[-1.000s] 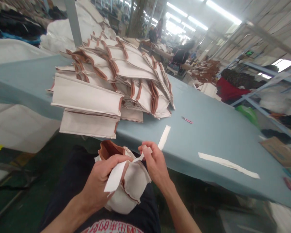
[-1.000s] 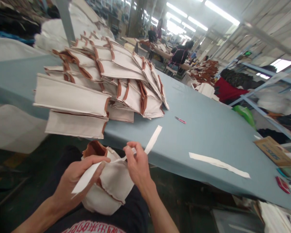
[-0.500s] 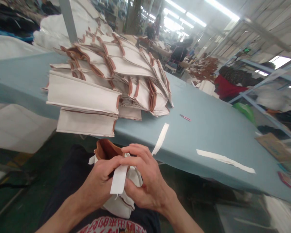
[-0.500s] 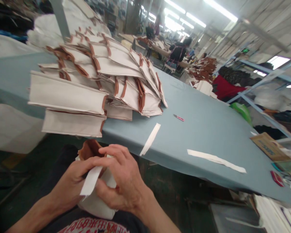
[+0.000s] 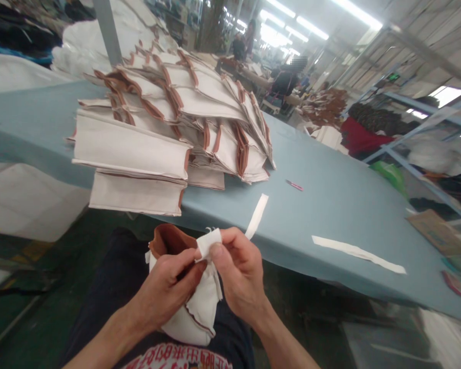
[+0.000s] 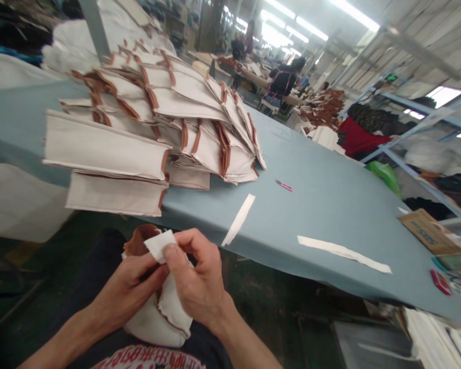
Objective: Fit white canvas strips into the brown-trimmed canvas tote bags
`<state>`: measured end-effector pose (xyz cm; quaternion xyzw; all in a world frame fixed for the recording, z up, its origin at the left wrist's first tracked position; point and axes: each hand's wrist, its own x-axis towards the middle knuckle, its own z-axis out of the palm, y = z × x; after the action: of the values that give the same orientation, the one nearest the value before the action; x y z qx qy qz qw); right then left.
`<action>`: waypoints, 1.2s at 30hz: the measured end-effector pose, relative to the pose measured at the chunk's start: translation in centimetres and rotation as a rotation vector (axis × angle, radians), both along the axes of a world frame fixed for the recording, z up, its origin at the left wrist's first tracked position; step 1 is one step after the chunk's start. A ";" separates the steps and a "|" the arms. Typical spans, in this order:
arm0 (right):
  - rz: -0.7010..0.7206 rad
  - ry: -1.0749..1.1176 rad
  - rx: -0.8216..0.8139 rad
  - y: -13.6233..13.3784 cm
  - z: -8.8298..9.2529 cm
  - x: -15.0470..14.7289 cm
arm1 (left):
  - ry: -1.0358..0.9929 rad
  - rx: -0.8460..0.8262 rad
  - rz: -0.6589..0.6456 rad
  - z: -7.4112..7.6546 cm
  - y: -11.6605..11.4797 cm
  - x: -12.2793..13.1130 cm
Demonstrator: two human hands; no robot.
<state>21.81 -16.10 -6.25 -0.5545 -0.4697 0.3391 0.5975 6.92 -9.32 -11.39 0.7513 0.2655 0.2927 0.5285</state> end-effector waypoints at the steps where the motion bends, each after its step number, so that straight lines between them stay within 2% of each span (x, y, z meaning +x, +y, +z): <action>1: -0.011 0.083 -0.026 0.1 0.4 0.1 | 0.016 -0.016 -0.002 -0.2 0.0 0.0; 6: -0.057 0.290 0.042 0.8 1.4 1.6 | 0.094 -0.072 0.003 -1.6 0.2 -0.4; 9: -0.118 0.268 0.026 0.8 1.3 2.9 | 0.091 -0.084 0.031 -2.0 0.3 -0.6; 14: -0.230 0.220 -0.028 0.2 0.9 5.0 | 0.132 -0.109 0.049 -1.8 0.4 -0.4; 22: -0.346 0.176 -0.033 -0.1 1.0 6.6 | 0.145 -0.136 0.072 -1.7 0.2 0.0; 27: -0.257 0.177 -0.129 0.2 -0.5 6.1 | 0.150 -0.160 0.100 -1.8 0.1 0.1; 36: -0.068 0.233 -0.254 1.1 -4.1 2.9 | 0.154 -0.206 0.110 -2.7 -0.5 0.2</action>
<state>24.72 -14.96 -10.38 -0.5979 -0.3317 0.4371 0.5842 7.13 -9.86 -14.04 0.6976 0.3750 0.2339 0.5640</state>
